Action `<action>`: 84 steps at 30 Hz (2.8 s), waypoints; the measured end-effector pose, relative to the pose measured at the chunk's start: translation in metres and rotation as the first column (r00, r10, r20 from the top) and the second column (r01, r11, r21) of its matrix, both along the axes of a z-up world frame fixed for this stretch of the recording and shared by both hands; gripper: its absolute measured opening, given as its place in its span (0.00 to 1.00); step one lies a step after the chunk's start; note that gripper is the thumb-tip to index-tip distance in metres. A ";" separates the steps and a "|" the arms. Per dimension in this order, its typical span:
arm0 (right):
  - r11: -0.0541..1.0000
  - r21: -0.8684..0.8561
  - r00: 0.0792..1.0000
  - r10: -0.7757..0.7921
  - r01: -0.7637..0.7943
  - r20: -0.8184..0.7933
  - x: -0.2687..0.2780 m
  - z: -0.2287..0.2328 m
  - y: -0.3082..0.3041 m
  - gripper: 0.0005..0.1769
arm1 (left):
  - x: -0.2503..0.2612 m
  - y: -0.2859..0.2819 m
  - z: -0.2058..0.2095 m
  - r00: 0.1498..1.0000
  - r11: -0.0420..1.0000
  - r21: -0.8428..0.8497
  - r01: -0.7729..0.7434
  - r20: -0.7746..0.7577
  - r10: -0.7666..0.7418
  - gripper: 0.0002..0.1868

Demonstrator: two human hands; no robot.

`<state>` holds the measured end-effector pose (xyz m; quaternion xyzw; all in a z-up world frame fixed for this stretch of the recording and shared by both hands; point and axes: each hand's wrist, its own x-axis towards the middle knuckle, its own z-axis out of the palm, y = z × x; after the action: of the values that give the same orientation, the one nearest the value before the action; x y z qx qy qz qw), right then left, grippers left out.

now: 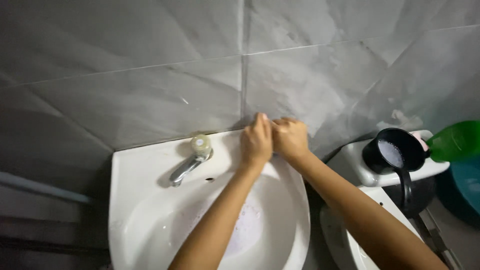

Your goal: Cleaning a bathroom sink using a brush and cleaning solution.

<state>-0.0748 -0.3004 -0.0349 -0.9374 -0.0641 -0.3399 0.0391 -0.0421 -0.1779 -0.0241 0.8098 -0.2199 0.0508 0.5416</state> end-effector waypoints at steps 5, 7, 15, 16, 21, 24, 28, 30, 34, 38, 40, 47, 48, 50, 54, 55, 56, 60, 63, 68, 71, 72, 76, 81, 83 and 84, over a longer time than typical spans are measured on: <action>0.979 0.106 0.978 0.162 -0.177 0.134 0.032 0.005 0.029 0.02 | 0.018 0.024 -0.001 0.947 0.977 0.060 -0.205 0.263 0.183 0.13; 0.960 0.177 0.972 0.197 -0.217 0.125 0.036 0.013 0.050 0.06 | 0.015 0.043 0.003 0.945 0.959 0.133 -0.249 0.252 0.211 0.13; 0.937 0.096 0.934 0.346 -0.337 -0.093 0.018 0.004 0.000 0.07 | -0.018 0.009 -0.011 0.934 0.913 0.216 -0.346 0.169 0.314 0.11; 0.937 0.098 0.934 0.343 -0.334 -0.098 0.010 0.005 -0.012 0.07 | -0.022 -0.005 -0.012 0.936 0.914 0.218 -0.343 0.165 0.312 0.11; 0.927 0.133 0.936 0.340 -0.350 0.090 0.026 -0.012 -0.011 0.02 | -0.015 -0.002 -0.001 0.910 0.921 0.199 -0.335 0.323 0.261 0.09; 0.944 0.180 0.960 0.279 -0.278 0.022 0.050 -0.011 0.046 0.11 | -0.011 0.048 0.002 0.852 0.863 0.216 -0.456 0.386 0.354 0.08; 0.819 0.125 0.821 0.529 -0.561 0.216 0.022 0.025 0.061 0.04 | -0.035 0.058 -0.004 0.801 0.780 0.271 -0.564 0.408 0.438 0.08; 0.819 0.128 0.829 0.555 -0.560 0.073 0.008 0.015 0.039 0.05 | -0.050 0.042 -0.012 0.819 0.781 0.297 -0.550 0.379 0.432 0.07; 0.796 0.121 0.802 0.597 -0.594 0.010 -0.004 0.003 0.001 0.07 | -0.070 0.013 -0.011 0.842 0.823 0.269 -0.500 0.373 0.390 0.07; 0.781 0.132 0.782 0.620 -0.610 -0.058 0.022 0.005 0.027 0.05 | -0.057 0.041 -0.013 0.812 0.802 0.262 -0.536 0.420 0.406 0.08; 0.744 0.082 0.745 0.667 -0.663 -0.033 0.038 0.000 0.052 0.06 | -0.051 0.062 -0.009 0.791 0.778 0.261 -0.571 0.431 0.435 0.08; 0.716 0.068 0.718 0.696 -0.694 0.001 0.009 0.010 0.045 0.06 | -0.078 0.049 -0.014 0.758 0.710 0.294 -0.640 0.395 0.519 0.08; 0.728 0.044 0.725 0.686 -0.685 -0.064 0.001 0.008 0.035 0.05 | -0.084 0.040 -0.017 0.754 0.722 0.274 -0.636 0.419 0.505 0.09; 0.714 0.062 0.712 0.700 -0.698 -0.050 0.000 0.015 0.034 0.06 | -0.082 0.042 -0.014 0.758 0.734 0.260 -0.628 0.421 0.499 0.10; 0.699 0.112 0.699 0.713 -0.706 -0.047 0.032 0.013 0.061 0.07 | -0.051 0.068 -0.020 0.784 0.736 0.300 -0.606 0.380 0.491 0.09; 0.696 0.109 0.697 0.716 -0.709 -0.041 0.038 0.015 0.070 0.07 | -0.047 0.075 -0.014 0.780 0.733 0.298 -0.611 0.386 0.493 0.09; 0.674 0.107 0.680 0.732 -0.731 0.035 0.044 0.016 0.079 0.06 | -0.044 0.082 -0.009 0.755 0.701 0.310 -0.642 0.417 0.506 0.08; 0.665 0.080 0.669 0.733 -0.743 0.126 0.040 0.009 0.077 0.07 | -0.063 0.077 0.010 0.688 0.632 0.325 -0.703 0.535 0.491 0.09; 0.773 0.077 0.767 0.634 -0.630 -0.099 0.016 -0.008 0.024 0.07 | -0.071 0.040 -0.021 0.750 0.724 0.300 -0.621 0.498 0.436 0.11; 0.773 0.134 0.783 0.621 -0.621 0.044 0.000 0.012 -0.017 0.06 | -0.065 -0.008 -0.021 0.812 0.768 0.343 -0.541 0.450 0.372 0.06; 0.764 0.110 0.772 0.629 -0.636 0.095 0.040 -0.003 0.006 0.06 | -0.036 0.015 -0.023 0.822 0.751 0.380 -0.540 0.431 0.372 0.06; 0.738 0.093 0.743 0.658 -0.669 0.122 0.056 -0.011 0.020 0.06 | -0.025 0.030 -0.025 0.802 0.734 0.362 -0.574 0.430 0.415 0.09; 0.781 0.046 0.777 0.610 -0.622 0.156 0.074 -0.012 0.078 0.11 | -0.022 0.076 -0.015 0.694 0.661 0.312 -0.682 0.560 0.452 0.11; 0.760 0.084 0.765 0.640 -0.644 0.071 0.040 0.004 0.029 0.07 | -0.035 0.040 -0.022 0.706 0.697 0.339 -0.632 0.623 0.337 0.14; 0.784 0.075 0.787 0.614 -0.617 0.056 0.017 0.007 -0.015 0.07 | -0.047 -0.001 -0.022 0.722 0.727 0.326 -0.604 0.610 0.327 0.14; 0.799 0.064 0.802 0.596 -0.598 0.045 0.006 0.009 -0.036 0.09 | -0.053 -0.021 -0.022 0.732 0.749 0.311 -0.585 0.600 0.323 0.13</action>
<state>-0.0686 -0.3368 -0.0264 -0.8635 -0.3436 -0.3232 0.1784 -0.0951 -0.1989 -0.0459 0.9029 -0.1479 0.3422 0.2139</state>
